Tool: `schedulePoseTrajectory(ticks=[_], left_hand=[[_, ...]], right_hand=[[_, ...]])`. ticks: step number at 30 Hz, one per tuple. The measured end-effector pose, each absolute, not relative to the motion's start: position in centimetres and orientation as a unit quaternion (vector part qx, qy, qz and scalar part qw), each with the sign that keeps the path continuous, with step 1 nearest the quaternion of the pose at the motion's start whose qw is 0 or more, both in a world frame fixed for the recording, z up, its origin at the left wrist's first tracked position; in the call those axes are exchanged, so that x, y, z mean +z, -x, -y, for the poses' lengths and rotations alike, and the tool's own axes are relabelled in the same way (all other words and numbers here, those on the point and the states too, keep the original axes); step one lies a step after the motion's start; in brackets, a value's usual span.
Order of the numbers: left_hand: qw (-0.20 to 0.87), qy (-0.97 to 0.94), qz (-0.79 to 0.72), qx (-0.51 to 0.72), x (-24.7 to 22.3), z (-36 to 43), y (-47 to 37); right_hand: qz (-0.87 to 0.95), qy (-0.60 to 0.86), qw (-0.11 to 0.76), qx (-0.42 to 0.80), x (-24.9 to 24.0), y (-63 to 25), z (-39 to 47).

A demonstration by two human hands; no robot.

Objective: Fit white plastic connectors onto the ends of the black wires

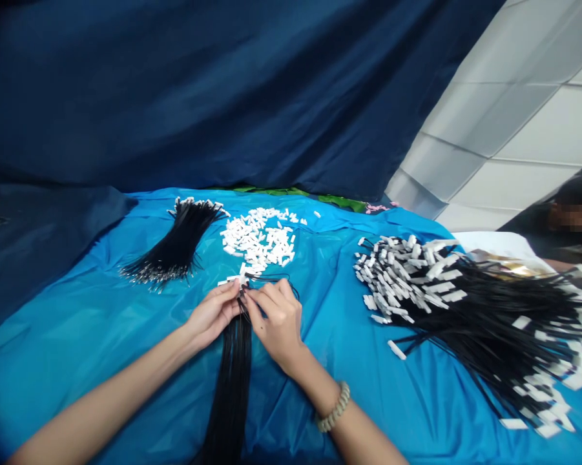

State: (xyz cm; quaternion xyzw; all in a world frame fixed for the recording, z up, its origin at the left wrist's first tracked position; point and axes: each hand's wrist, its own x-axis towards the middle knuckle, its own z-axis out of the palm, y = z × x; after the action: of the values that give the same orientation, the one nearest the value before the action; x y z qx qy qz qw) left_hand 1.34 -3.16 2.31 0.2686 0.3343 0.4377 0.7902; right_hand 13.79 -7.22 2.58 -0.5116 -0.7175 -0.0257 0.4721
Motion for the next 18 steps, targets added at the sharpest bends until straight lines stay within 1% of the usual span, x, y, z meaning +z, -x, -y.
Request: schedulePoseTrajectory(ticks=[3,6,8,10,12,14,16,18], left_hand=[[0.776,-0.266,-0.352,0.451,2.3,2.6,-1.1],[0.752,-0.266,-0.375,0.473,2.4,1.8,-0.5],[0.738,-0.26,-0.381,0.492,2.3,1.1,-0.1],[0.729,-0.258,-0.385,0.503,2.2,0.6,0.3],[0.719,-0.252,-0.397,0.512,2.0,0.2,0.5],[0.709,-0.247,-0.411,0.517,1.8,0.0,0.5],[0.707,-0.253,-0.412,0.515,1.7,0.1,0.5],[0.713,-0.27,-0.403,0.506,1.6,0.3,0.4]], right_hand=[[0.74,0.509,0.437,-0.047,2.9,-13.9,7.3],[0.825,0.436,0.352,-0.076,2.9,-14.0,7.4],[0.868,0.38,0.31,-0.078,2.7,-14.1,7.3],[0.885,0.345,0.309,-0.047,2.5,-14.3,7.0],[0.874,0.325,0.36,0.03,2.5,-14.8,6.8],[0.809,0.348,0.455,0.13,2.7,-15.3,6.6],[0.684,0.401,0.569,0.22,3.0,-15.7,6.6],[0.544,0.443,0.656,0.28,3.3,-16.0,6.5]])
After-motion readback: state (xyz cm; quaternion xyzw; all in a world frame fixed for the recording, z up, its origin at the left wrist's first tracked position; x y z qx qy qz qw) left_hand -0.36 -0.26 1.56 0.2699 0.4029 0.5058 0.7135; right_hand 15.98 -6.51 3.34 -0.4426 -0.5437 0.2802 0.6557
